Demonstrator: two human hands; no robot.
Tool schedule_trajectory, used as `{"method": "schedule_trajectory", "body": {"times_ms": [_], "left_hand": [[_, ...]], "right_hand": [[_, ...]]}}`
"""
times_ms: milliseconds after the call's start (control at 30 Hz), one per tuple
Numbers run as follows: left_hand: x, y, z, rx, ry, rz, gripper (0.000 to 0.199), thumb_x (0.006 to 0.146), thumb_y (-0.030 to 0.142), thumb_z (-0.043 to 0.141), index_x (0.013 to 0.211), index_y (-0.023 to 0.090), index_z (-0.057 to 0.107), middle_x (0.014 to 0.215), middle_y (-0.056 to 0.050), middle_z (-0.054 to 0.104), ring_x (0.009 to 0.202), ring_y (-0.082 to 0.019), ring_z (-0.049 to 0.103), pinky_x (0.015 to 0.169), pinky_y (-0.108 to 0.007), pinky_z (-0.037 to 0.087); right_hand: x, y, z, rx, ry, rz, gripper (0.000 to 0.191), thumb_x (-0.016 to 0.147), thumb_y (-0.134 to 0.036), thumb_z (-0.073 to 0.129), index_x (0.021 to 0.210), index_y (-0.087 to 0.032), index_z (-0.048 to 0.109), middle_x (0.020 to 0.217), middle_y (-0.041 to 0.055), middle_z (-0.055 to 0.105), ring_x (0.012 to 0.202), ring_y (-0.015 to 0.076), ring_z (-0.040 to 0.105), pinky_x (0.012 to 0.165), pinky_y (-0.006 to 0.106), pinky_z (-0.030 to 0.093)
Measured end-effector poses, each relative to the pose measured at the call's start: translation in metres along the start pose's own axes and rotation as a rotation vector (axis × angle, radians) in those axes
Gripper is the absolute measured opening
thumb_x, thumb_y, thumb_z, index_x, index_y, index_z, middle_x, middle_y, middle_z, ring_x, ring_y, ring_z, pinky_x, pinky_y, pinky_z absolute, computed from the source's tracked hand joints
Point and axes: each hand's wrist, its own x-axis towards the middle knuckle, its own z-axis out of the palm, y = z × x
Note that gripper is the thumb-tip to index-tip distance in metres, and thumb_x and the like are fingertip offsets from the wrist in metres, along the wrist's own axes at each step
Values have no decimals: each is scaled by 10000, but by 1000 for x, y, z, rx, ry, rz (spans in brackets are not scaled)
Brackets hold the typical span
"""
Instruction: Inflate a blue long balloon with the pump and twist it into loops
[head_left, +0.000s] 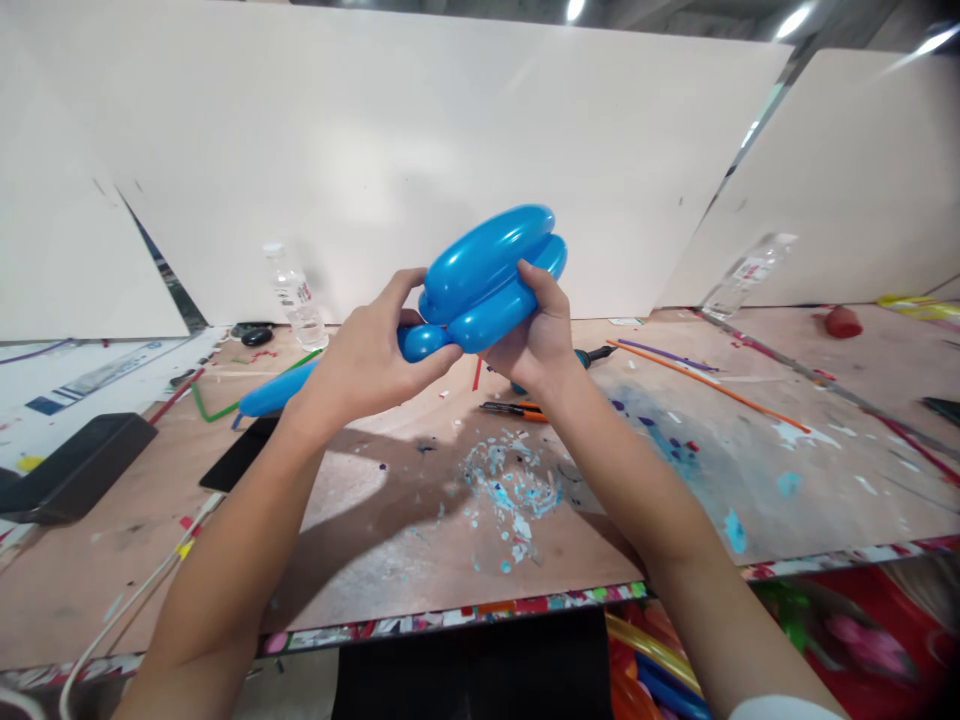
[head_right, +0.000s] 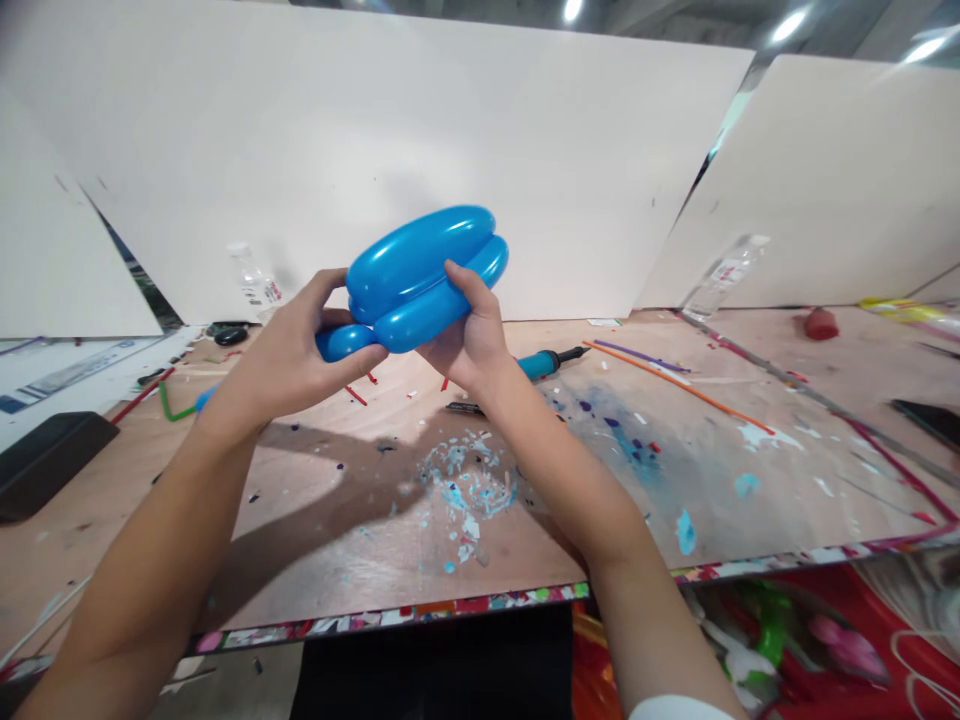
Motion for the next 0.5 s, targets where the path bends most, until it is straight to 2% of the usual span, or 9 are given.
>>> {"method": "schedule_trajectory", "body": {"times_ms": [133,233,367,500], "left_hand": [[4,-10,3,-101,-75,10,743,760,488,636,1402,235,359,1029,-80,687,889,-237,676,717,-343,534],[6,-13,6,-164,-84,19,750,770,493,628,1415,246,336,1095,-86,670,916,-235,675,727,-341,540],[7,-11,11,-174,26,3,669,823,495,567,1411,264,348,1049,-63,674,860,-212,664,707,-333,539],[8,-11,18,-139,147,18,620,866,474,519,1425,279,335,1035,-48,655,886,-208,634,751,-348,533]], "right_hand": [[-3,-5,4,-35,10,-19,721,725,-675,571,1315,-271,472,1079,64,680,1127,303,592,946,534,502],[-5,-7,4,-46,-5,2,710,731,-665,579,1310,-265,485,1097,67,678,1143,301,588,951,522,508],[-9,-5,11,-30,-71,39,654,728,-666,603,1256,-284,541,1134,61,672,1187,301,566,961,531,506],[-15,4,26,-18,-116,30,542,707,-563,711,1150,-272,601,1201,56,655,1207,287,554,1007,519,486]]}}
